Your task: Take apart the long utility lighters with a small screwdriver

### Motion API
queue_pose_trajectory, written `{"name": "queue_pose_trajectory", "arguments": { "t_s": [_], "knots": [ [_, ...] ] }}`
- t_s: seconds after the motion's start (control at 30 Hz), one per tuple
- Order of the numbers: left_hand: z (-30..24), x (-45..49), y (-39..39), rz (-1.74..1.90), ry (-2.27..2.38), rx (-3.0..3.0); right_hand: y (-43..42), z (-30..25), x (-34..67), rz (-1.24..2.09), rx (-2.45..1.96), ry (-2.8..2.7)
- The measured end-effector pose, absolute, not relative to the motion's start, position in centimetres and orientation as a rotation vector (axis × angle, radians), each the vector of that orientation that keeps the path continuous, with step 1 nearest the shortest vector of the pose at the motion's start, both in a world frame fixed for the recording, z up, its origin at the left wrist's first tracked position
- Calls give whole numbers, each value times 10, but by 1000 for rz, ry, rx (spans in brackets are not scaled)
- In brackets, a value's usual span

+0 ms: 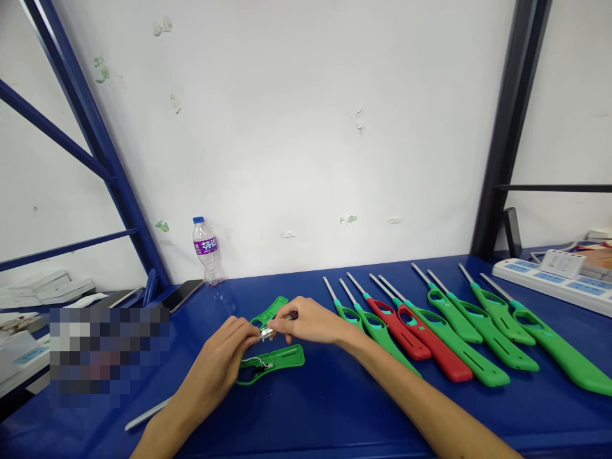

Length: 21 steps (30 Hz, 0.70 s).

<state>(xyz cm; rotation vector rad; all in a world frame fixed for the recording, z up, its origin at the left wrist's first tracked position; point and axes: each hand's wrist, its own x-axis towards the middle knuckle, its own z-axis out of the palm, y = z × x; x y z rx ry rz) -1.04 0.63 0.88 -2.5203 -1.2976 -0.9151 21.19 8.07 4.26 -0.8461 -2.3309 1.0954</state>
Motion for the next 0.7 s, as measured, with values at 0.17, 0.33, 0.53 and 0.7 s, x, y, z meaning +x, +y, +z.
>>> {"name": "queue_pose_trajectory", "arguments": {
  "t_s": [0.17,0.33,0.53,0.7],
  "knots": [
    [9,-11,6,-974,-1262,-2504,82,43,215,1098,-740,-2356],
    [13,-10,5,-999,-1303,-2500,84,44,217,1121,-693,-2378],
    [11,-10,4,-989,-1453,-2486,82,43,216,1134,-722,-2352],
    [11,-10,2,-953,-1552,-2468,80,46,214,1119,-784,-2347]
  ]
}}
